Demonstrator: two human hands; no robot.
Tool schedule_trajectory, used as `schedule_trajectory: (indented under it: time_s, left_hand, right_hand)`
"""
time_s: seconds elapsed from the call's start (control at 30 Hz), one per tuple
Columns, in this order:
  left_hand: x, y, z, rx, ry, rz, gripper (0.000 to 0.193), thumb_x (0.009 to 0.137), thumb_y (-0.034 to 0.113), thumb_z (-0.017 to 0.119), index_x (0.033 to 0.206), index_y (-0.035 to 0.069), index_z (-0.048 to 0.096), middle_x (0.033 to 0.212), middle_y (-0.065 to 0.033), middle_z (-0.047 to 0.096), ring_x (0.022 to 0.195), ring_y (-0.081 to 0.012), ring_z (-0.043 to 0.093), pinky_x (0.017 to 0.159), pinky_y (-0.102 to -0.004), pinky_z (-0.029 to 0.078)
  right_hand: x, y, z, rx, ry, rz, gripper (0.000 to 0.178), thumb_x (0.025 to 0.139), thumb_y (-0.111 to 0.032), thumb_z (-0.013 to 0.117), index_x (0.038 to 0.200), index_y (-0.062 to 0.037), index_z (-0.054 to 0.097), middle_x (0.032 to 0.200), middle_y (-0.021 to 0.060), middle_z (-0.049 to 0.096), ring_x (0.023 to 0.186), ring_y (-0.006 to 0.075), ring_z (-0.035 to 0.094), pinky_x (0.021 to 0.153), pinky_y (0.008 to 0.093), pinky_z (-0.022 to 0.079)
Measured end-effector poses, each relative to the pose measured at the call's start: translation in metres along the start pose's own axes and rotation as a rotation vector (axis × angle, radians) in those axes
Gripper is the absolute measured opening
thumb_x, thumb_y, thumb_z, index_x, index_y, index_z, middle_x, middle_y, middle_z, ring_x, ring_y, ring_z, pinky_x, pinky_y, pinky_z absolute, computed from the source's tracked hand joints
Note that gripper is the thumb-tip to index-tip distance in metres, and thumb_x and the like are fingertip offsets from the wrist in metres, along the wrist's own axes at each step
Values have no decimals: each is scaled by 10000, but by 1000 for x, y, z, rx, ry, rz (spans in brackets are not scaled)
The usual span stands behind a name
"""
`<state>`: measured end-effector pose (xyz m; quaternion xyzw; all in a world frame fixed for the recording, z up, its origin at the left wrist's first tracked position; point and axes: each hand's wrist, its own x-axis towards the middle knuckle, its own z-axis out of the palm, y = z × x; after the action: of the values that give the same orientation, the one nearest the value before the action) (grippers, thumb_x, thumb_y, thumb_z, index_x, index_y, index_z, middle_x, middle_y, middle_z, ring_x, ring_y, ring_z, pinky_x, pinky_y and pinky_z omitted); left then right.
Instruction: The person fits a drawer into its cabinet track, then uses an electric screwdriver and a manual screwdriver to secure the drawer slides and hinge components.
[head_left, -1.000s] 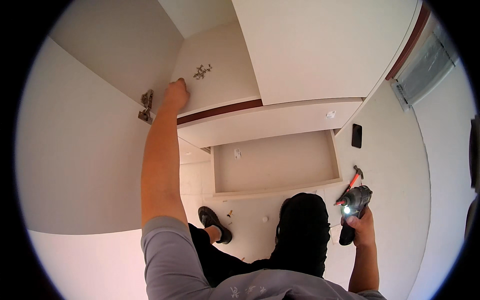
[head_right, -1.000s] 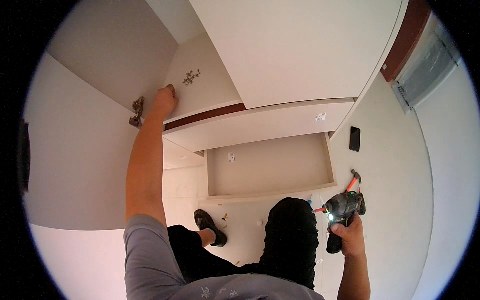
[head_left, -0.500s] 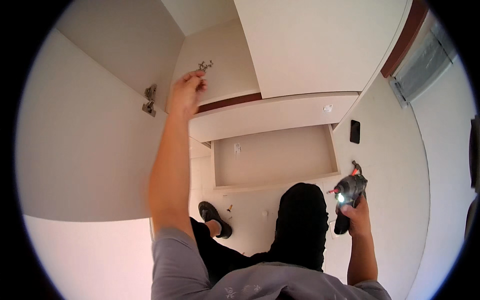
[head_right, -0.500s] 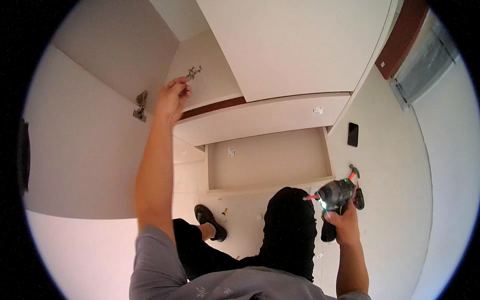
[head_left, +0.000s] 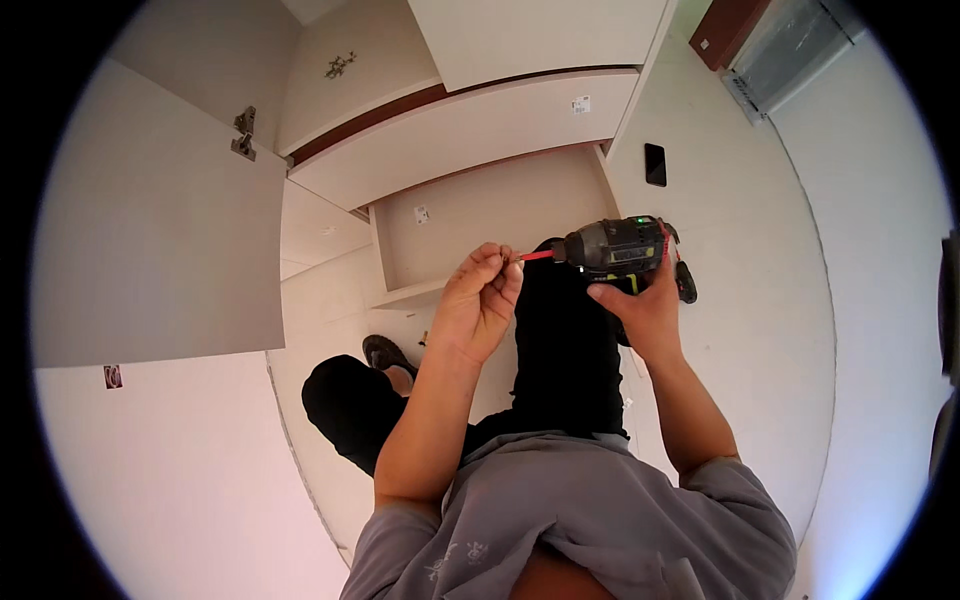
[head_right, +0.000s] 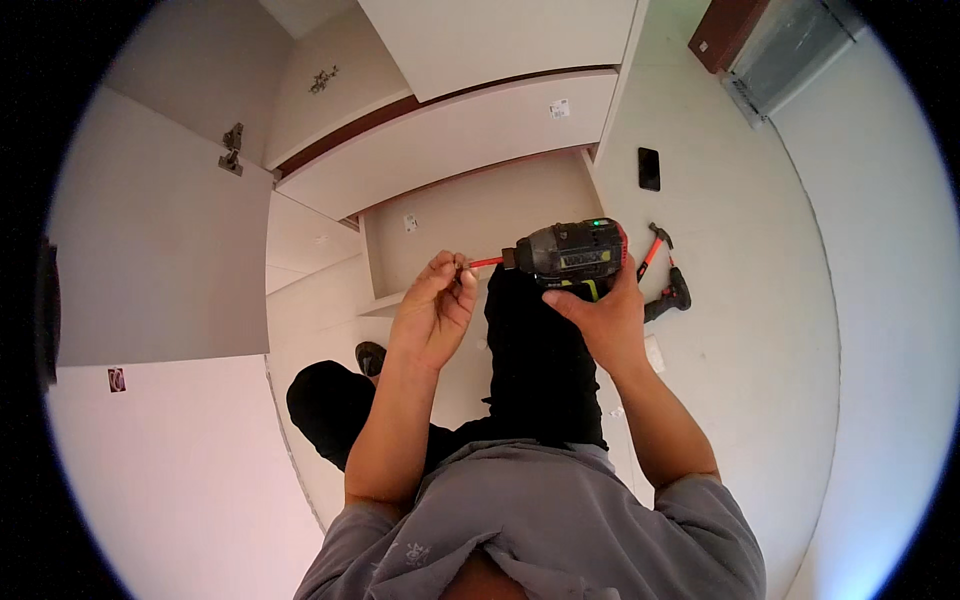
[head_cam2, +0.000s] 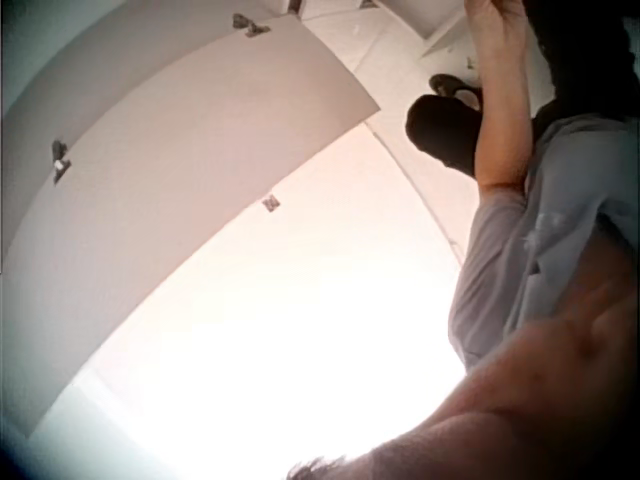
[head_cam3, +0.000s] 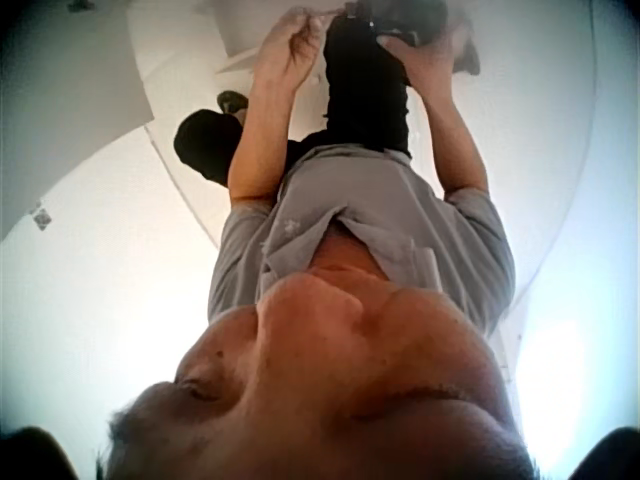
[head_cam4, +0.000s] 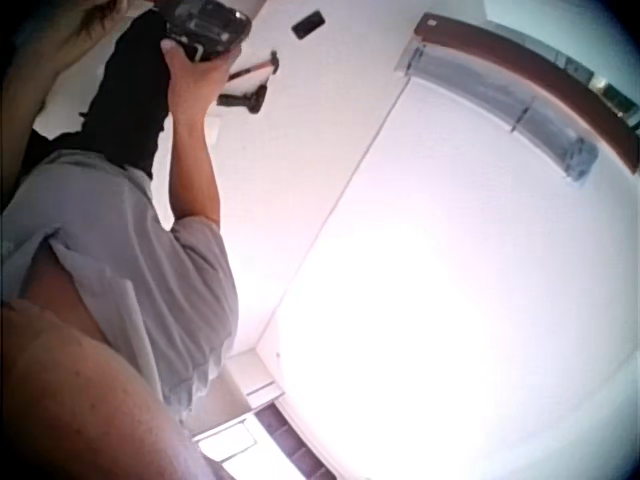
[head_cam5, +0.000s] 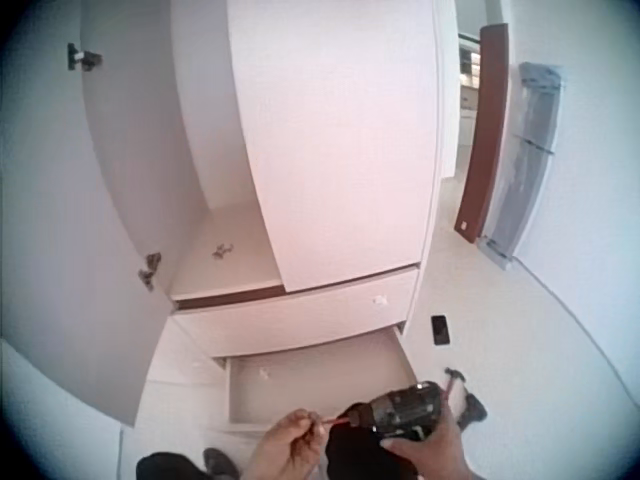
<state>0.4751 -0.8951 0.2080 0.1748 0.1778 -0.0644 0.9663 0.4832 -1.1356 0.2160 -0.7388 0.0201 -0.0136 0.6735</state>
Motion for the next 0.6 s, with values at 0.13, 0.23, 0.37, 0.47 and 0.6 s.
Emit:
schedule_trajectory:
  time_s: [0.13, 0.23, 0.37, 0.47, 0.6]
  left_hand:
    - [-20, -9, 10, 61, -7, 60, 97, 1012, -43, 614, 1088, -12, 667, 1079, -119, 699, 1050, -225, 702, 998, -308, 609]
    - [-34, -17, 14, 107, 17, 128, 95, 1016, -33, 617, 1094, -8, 665, 1094, -113, 695, 1041, -212, 699, 1000, -307, 607]
    - [-47, -29, 23, 194, 58, 251, 126, 1011, -27, 634, 1135, -18, 650, 1098, -109, 679, 1044, -218, 692, 1002, -318, 605]
    - [-48, -38, 33, 315, 116, 396, 127, 1012, -24, 636, 1139, -17, 649, 1096, -104, 676, 1023, -208, 695, 974, -310, 607]
    - [-44, -32, 33, 433, 108, 385, 123, 1018, -20, 622, 1139, -14, 642, 1079, -96, 668, 987, -199, 697, 922, -294, 603]
  right_hand:
    - [-10, -13, -2, -46, -1, -46, 821, 754, -106, 934, 1399, 37, 446, 1247, 142, 696, 1160, 215, 670, 1033, 351, 510]
    - [-19, -17, -6, -108, 10, -37, 862, 741, -149, 952, 1408, 36, 436, 1234, 155, 709, 1155, 233, 689, 1019, 356, 520]
    - [-28, -23, -12, -191, 44, -57, 915, 726, -210, 965, 1427, 20, 425, 1215, 166, 725, 1141, 279, 712, 996, 377, 533]
    - [-29, -27, -10, -268, 90, -88, 948, 713, -244, 969, 1443, 1, 417, 1203, 173, 730, 1129, 327, 717, 977, 401, 542]
    - [-31, -35, -11, -363, 127, -124, 979, 696, -268, 974, 1454, -17, 408, 1204, 184, 726, 1127, 372, 709, 966, 423, 547]
